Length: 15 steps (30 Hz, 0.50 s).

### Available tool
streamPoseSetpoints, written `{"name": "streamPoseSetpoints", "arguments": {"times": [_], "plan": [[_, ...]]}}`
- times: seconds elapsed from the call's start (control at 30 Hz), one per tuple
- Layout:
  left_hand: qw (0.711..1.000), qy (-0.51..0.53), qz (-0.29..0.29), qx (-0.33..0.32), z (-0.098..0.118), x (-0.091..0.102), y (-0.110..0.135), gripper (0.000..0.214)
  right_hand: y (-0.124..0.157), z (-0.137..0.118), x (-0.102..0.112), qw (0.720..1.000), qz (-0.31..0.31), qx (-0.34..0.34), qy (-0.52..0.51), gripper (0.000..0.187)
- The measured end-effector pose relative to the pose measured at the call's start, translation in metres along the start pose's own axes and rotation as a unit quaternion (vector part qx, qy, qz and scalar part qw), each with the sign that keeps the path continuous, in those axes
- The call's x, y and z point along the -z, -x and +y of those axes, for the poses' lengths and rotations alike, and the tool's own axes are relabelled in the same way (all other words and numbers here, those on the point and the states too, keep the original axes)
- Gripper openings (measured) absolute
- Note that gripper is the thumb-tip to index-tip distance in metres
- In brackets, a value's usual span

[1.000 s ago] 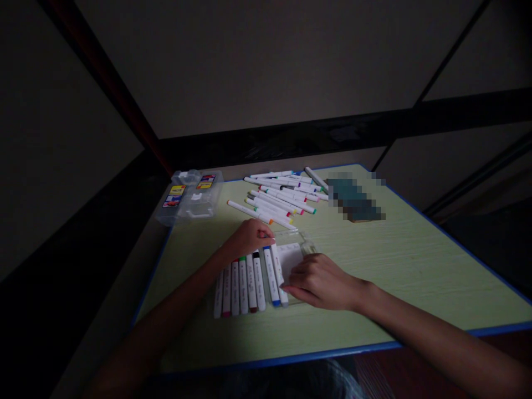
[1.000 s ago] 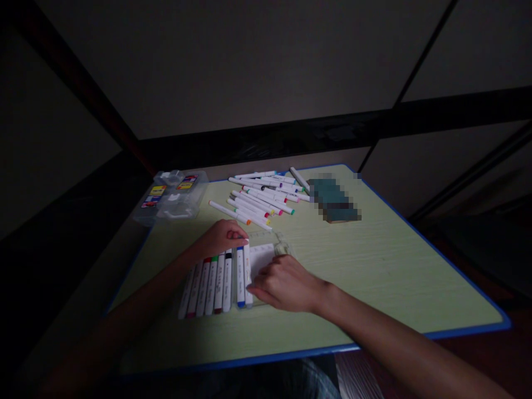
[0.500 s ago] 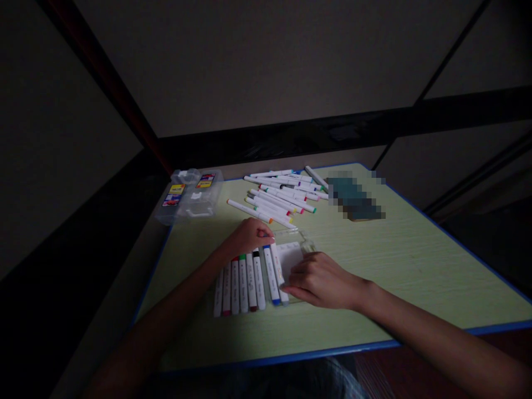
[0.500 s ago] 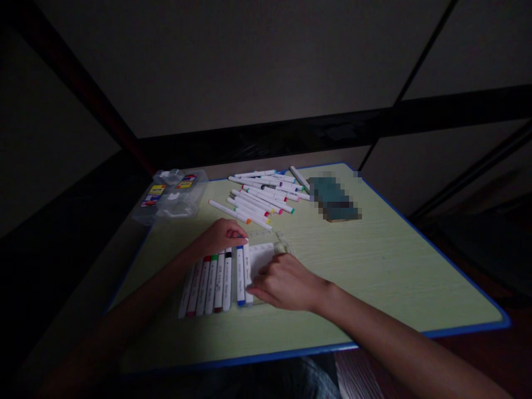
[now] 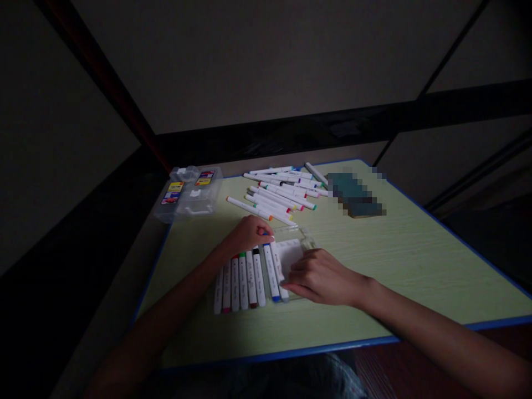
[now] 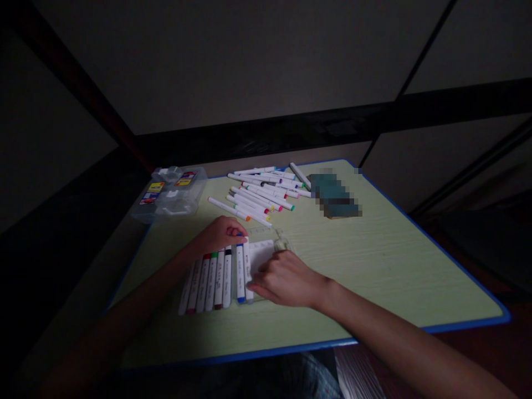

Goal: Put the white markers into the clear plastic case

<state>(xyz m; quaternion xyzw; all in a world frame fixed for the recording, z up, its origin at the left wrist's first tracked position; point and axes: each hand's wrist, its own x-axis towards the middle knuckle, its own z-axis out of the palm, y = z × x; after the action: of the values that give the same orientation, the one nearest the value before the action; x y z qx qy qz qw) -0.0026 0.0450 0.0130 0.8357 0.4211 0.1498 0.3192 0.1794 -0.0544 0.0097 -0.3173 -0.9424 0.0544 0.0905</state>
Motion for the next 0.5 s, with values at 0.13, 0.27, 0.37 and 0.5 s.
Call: {"name": "streamPoseSetpoints", "arguments": {"times": [0.13,0.27,0.37,0.5], "plan": [[1.0,-0.007,-0.009,0.021,0.0,-0.001,-0.001,0.013,-0.001,0.0,0.0,1.0,-0.006,0.006,0.01,0.039],[1.0,-0.001,-0.015,0.024,-0.001,0.002,-0.001,0.015,-0.001,0.0,0.0,1.0,0.003,0.016,0.007,0.039],[0.999,0.03,-0.02,0.028,-0.004,0.01,-0.002,0.014,-0.001,-0.001,-0.001,1.0,0.008,0.021,0.011,0.038],[0.998,0.051,-0.011,0.045,-0.008,0.022,-0.003,0.016,-0.001,-0.001,-0.001,0.999,0.023,0.027,0.019,0.038]]}}
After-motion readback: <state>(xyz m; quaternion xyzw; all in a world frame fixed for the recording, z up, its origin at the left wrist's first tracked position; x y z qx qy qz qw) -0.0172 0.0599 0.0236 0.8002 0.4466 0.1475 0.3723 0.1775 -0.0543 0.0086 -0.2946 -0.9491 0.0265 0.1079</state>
